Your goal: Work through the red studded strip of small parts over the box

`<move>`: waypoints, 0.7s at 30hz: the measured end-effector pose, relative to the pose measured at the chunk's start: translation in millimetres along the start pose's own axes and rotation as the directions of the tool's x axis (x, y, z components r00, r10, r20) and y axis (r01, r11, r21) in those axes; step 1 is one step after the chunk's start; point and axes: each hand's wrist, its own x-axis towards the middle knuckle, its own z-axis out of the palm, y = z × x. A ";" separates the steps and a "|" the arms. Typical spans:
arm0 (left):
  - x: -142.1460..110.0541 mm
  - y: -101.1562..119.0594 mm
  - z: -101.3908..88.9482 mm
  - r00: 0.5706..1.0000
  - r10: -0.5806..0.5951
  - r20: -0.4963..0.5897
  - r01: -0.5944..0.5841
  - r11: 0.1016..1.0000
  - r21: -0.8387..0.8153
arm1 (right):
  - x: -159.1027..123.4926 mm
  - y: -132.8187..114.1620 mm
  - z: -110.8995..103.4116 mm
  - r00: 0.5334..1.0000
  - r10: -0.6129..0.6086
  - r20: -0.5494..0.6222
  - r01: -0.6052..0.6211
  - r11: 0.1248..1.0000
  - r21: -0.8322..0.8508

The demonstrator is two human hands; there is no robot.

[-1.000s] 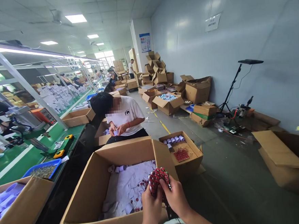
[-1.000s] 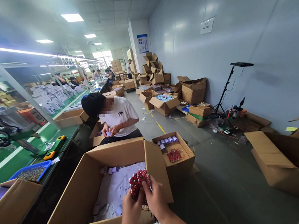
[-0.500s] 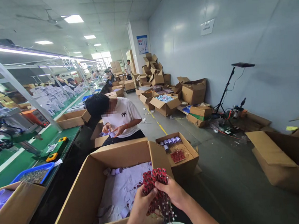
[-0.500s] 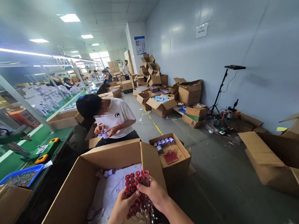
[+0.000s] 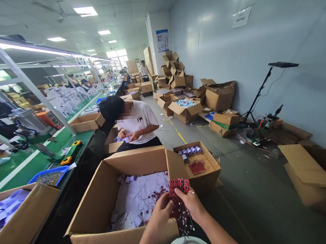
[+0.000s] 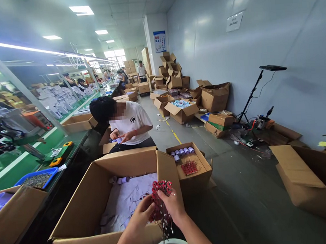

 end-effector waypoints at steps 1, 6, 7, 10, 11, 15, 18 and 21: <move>0.2 1.5 0.4 0.999 0.034 -0.020 -0.033 0.998 0.045 | 1.4 -0.5 -2.0 0.999 -0.031 -0.009 0.030 0.998 -0.047; -1.2 10.8 4.4 0.985 0.113 -0.130 -0.091 0.982 0.166 | -0.7 -8.9 -7.3 0.983 -0.118 0.138 0.152 0.950 -0.271; -1.6 11.9 5.5 0.986 0.112 -0.124 -0.091 0.982 0.164 | -1.8 -10.5 -7.6 0.979 -0.134 0.151 0.176 0.936 -0.305; -2.5 11.1 8.5 0.992 0.090 -0.093 -0.072 0.981 0.179 | -3.6 -13.6 -8.1 0.977 -0.169 0.132 0.209 0.891 -0.404; -2.6 9.4 9.2 0.991 0.092 -0.096 -0.072 0.978 0.196 | -3.7 -14.3 -8.1 0.976 -0.173 0.130 0.213 0.877 -0.431; -2.6 -0.5 10.3 0.977 0.147 -0.157 -0.105 0.963 0.247 | -5.2 -18.1 -6.7 0.971 -0.161 0.174 0.223 0.869 -0.442; -2.0 -5.2 10.4 0.966 0.166 -0.198 -0.107 0.955 0.278 | -7.7 -21.1 -4.1 0.970 -0.176 0.168 0.237 0.841 -0.487; -1.9 -5.7 11.7 0.954 0.187 -0.233 -0.100 0.935 0.339 | -9.9 -20.9 -1.9 0.964 -0.223 0.148 0.267 0.782 -0.564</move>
